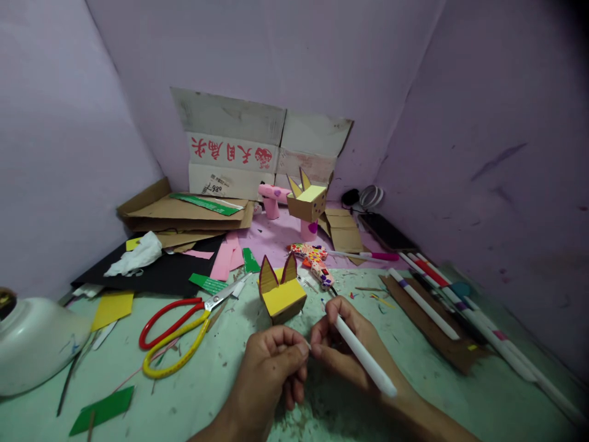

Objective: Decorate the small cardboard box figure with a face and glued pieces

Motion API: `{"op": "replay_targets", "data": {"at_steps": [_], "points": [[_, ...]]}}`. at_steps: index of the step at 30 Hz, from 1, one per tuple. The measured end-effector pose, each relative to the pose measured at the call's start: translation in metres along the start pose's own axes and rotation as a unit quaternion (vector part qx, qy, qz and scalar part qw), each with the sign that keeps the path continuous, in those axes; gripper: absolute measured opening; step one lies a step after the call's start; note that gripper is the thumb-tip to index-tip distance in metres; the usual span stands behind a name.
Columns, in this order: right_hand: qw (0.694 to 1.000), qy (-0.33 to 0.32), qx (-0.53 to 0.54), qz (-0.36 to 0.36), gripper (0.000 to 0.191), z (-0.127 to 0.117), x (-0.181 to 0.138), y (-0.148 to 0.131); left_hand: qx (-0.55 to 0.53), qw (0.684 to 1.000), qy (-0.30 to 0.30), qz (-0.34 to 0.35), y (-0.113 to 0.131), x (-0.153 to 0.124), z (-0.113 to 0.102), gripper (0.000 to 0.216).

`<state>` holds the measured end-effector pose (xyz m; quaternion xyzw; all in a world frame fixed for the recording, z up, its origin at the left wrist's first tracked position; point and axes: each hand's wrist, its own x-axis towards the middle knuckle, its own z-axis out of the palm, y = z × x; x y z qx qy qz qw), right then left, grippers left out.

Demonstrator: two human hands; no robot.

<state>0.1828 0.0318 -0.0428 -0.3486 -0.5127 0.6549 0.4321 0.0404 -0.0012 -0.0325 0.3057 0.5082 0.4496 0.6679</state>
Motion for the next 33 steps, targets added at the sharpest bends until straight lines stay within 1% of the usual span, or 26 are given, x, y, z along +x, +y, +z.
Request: {"op": "replay_targets", "data": {"at_steps": [3, 7, 9, 12, 14, 17, 21, 24, 26, 30, 31, 33], "points": [[1.0, 0.007, -0.017, -0.007, 0.046, 0.001, -0.001, -0.003, 0.014, 1.0, 0.001, 0.0, -0.001, 0.0, 0.0, 0.024], [0.998, 0.021, -0.049, -0.021, 0.042, 0.002, -0.001, -0.004, 0.067, 0.997, 0.03, 0.013, -0.006, 0.0, 0.0, 0.029], [0.996, 0.032, -0.071, -0.031, 0.04, 0.003, -0.001, -0.004, 0.094, 0.994, 0.044, 0.036, -0.009, -0.001, 0.0, 0.029], [0.99, 0.042, -0.12, -0.058, 0.037, 0.004, -0.002, -0.004, 0.139, 0.984, 0.062, 0.086, -0.01, -0.004, 0.0, 0.022], [0.984, 0.038, -0.154, -0.074, 0.035, 0.004, -0.003, -0.004, 0.174, 0.976, 0.06, 0.117, -0.008, -0.007, -0.001, 0.017], [0.976, 0.02, -0.193, -0.096, 0.032, 0.003, -0.006, -0.002, 0.208, 0.966, 0.045, 0.143, -0.004, -0.011, -0.002, 0.017], [0.966, 0.0, -0.225, -0.129, 0.029, 0.001, -0.01, 0.001, 0.211, 0.967, 0.043, 0.135, -0.003, -0.012, -0.003, 0.016], [0.957, 0.0, -0.245, -0.158, 0.027, 0.0, -0.011, 0.003, 0.201, 0.971, 0.032, 0.123, -0.004, -0.012, -0.003, 0.017], [0.952, 0.012, -0.251, -0.177, 0.027, 0.0, -0.011, 0.003, 0.188, 0.975, 0.042, 0.111, -0.005, -0.011, -0.003, 0.018], [0.944, 0.024, -0.262, -0.201, 0.029, 0.0, -0.009, 0.004, 0.16, 0.98, 0.08, 0.09, -0.005, -0.011, -0.002, 0.017], [0.94, 0.021, -0.267, -0.209, 0.028, -0.001, -0.009, 0.004, 0.159, 0.98, 0.08, 0.087, -0.004, -0.011, -0.002, 0.017], [0.93, 0.009, -0.285, -0.233, 0.027, -0.001, -0.009, 0.005, 0.158, 0.983, 0.062, 0.074, -0.003, -0.011, 0.0, 0.018]]}}
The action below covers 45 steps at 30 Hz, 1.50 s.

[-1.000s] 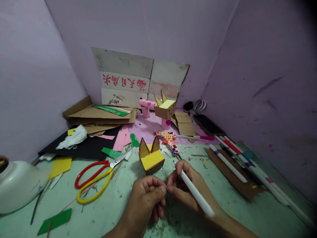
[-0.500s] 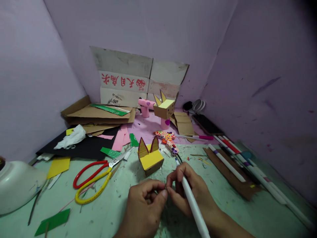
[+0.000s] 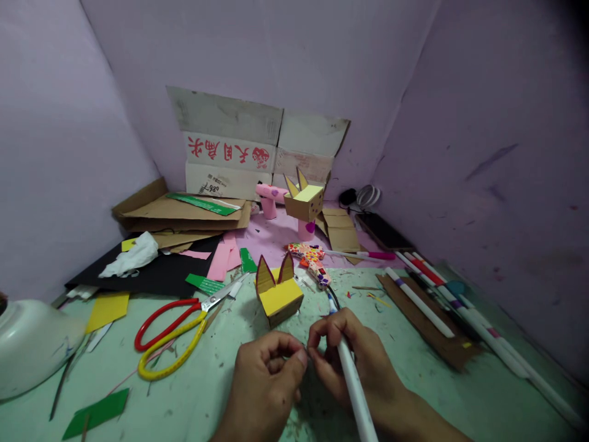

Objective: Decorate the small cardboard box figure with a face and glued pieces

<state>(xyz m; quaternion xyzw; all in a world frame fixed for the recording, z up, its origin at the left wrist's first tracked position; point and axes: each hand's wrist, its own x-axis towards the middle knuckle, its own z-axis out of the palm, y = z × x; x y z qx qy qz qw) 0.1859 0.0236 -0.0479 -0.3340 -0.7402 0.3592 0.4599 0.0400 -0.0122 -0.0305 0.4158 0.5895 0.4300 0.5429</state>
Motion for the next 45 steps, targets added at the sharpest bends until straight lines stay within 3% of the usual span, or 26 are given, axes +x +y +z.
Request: {"op": "replay_targets", "data": {"at_steps": [3, 16, 21, 29, 34, 39, 45], "points": [[0.999, -0.014, -0.021, -0.033, 0.027, 0.0, -0.001, 0.0, -0.015, 1.0, -0.015, -0.006, 0.002, 0.001, 0.001, 0.022], [0.997, -0.014, -0.054, -0.052, 0.029, 0.0, 0.001, 0.0, 0.012, 0.999, 0.014, -0.032, 0.006, 0.004, 0.004, 0.027], [0.999, 0.003, -0.045, -0.031, 0.027, -0.001, -0.001, 0.002, 0.002, 0.999, 0.048, -0.022, -0.003, 0.007, 0.005, 0.022], [0.999, 0.03, -0.041, -0.013, 0.027, 0.001, 0.0, -0.001, -0.037, 0.998, 0.039, -0.025, 0.004, 0.004, 0.003, 0.022], [0.995, 0.014, 0.064, 0.079, 0.027, 0.002, 0.004, -0.005, -0.032, 0.999, 0.011, -0.018, -0.001, 0.005, 0.002, 0.026], [0.942, 0.004, 0.257, 0.216, 0.039, 0.002, 0.009, -0.005, -0.027, 0.999, -0.014, 0.019, -0.009, 0.007, 0.003, 0.027], [0.925, 0.019, 0.295, 0.238, 0.042, 0.002, 0.011, -0.005, -0.023, 0.999, -0.031, 0.021, -0.008, 0.008, 0.002, 0.025]]}}
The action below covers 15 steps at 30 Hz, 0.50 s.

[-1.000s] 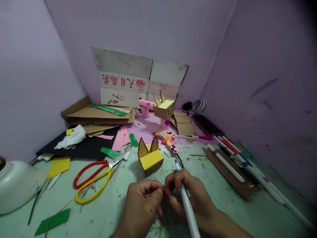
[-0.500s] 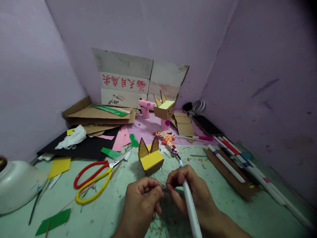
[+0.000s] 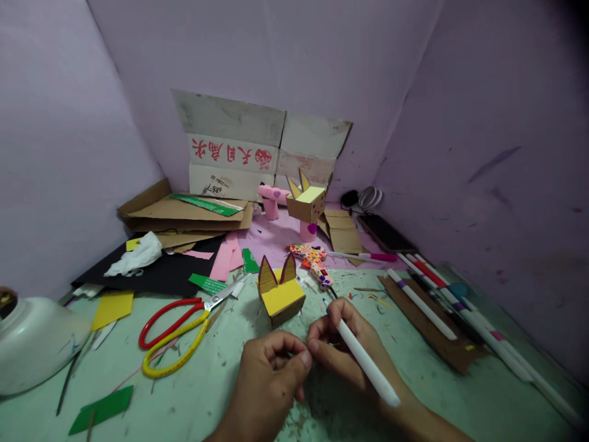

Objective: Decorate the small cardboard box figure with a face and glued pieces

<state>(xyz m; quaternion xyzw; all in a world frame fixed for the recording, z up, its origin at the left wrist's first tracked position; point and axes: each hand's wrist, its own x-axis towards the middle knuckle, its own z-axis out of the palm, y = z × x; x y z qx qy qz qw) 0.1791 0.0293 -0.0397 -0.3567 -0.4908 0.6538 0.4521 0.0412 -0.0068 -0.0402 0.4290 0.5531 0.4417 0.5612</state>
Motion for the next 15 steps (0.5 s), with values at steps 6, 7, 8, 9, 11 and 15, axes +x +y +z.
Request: {"op": "replay_targets", "data": {"at_steps": [6, 7, 8, 9, 11, 15], "points": [[1.0, 0.024, 0.006, 0.013, 0.045, 0.0029, -0.0002, -0.0051, 0.034, 0.999, 0.01, 0.002, 0.008, -0.0045, -0.002, 0.018], [0.999, 0.022, 0.014, 0.018, 0.046, 0.003, -0.0001, -0.0052, 0.051, 0.999, 0.013, 0.012, 0.009, -0.0054, -0.0024, 0.016], [0.999, 0.019, 0.021, 0.023, 0.047, 0.003, -0.0002, -0.0051, 0.074, 0.997, 0.017, 0.031, 0.0095, -0.0062, -0.0027, 0.014], [0.999, 0.014, 0.026, 0.025, 0.048, 0.0028, -0.0003, -0.0047, 0.1, 0.993, 0.025, 0.061, 0.0096, -0.0068, -0.003, 0.013], [0.999, 0.006, 0.029, 0.025, 0.049, 0.0022, -0.0007, -0.0034, 0.158, 0.978, 0.043, 0.133, 0.0083, -0.0077, -0.0036, 0.011], [1.0, 0.003, 0.018, 0.019, 0.051, 0.0012, -0.0019, -0.0011, 0.224, 0.947, 0.049, 0.222, 0.0038, -0.0084, -0.0058, 0.02]]}}
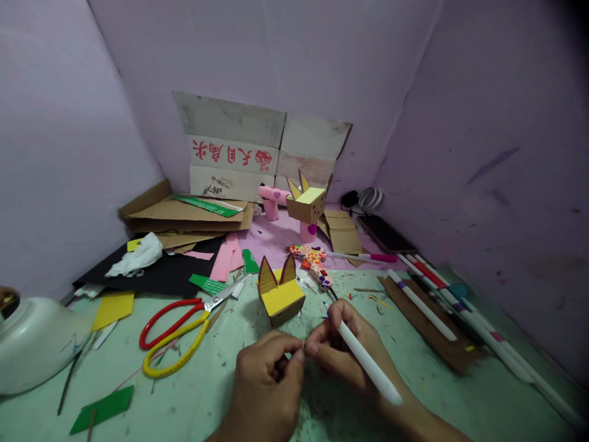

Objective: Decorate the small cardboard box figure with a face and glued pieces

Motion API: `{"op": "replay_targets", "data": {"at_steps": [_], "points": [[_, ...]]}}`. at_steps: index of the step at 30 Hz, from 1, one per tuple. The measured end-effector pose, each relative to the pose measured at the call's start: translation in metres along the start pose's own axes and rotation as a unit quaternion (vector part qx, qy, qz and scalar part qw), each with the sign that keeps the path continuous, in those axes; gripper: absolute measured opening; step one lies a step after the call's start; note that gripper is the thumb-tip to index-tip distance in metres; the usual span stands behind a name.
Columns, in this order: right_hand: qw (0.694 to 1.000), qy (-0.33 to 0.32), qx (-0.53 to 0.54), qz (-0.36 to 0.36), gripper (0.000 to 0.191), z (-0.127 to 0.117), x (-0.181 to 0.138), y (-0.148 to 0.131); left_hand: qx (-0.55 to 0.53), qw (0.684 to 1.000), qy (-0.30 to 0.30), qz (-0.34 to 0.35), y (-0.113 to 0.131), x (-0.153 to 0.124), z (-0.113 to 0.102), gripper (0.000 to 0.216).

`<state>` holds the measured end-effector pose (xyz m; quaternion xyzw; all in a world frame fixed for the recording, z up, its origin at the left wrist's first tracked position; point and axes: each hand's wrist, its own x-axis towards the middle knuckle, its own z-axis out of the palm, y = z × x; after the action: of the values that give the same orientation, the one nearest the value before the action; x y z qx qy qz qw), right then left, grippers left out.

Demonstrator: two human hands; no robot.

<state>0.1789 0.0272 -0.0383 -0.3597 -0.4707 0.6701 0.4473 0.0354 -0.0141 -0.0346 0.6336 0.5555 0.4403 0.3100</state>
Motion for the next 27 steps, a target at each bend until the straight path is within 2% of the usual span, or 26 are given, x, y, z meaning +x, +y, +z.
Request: {"op": "replay_targets", "data": {"at_steps": [3, 7, 9, 13, 17, 27], "points": [[1.0, 0.007, -0.018, -0.011, 0.05, 0.0, -0.001, -0.002, -0.016, 1.0, 0.009, -0.019, 0.0, 0.0, 0.0, 0.02], [0.995, 0.041, -0.069, -0.051, 0.042, -0.004, -0.001, -0.009, -0.112, 0.978, -0.008, -0.177, 0.008, 0.002, 0.0, 0.017], [0.992, 0.041, -0.101, -0.056, 0.039, -0.006, -0.002, -0.012, -0.157, 0.96, -0.017, -0.23, 0.011, 0.004, 0.0, 0.017], [0.989, -0.015, -0.138, -0.046, 0.037, -0.007, -0.003, -0.012, -0.192, 0.949, -0.025, -0.25, 0.014, 0.006, 0.0, 0.018], [0.988, -0.059, -0.137, -0.034, 0.036, -0.005, -0.003, -0.007, -0.175, 0.953, -0.035, -0.247, 0.014, 0.006, -0.002, 0.017], [0.987, -0.066, -0.141, -0.033, 0.037, -0.004, -0.007, -0.006, -0.153, 0.96, -0.029, -0.234, 0.012, 0.008, 0.0, 0.016]]}}
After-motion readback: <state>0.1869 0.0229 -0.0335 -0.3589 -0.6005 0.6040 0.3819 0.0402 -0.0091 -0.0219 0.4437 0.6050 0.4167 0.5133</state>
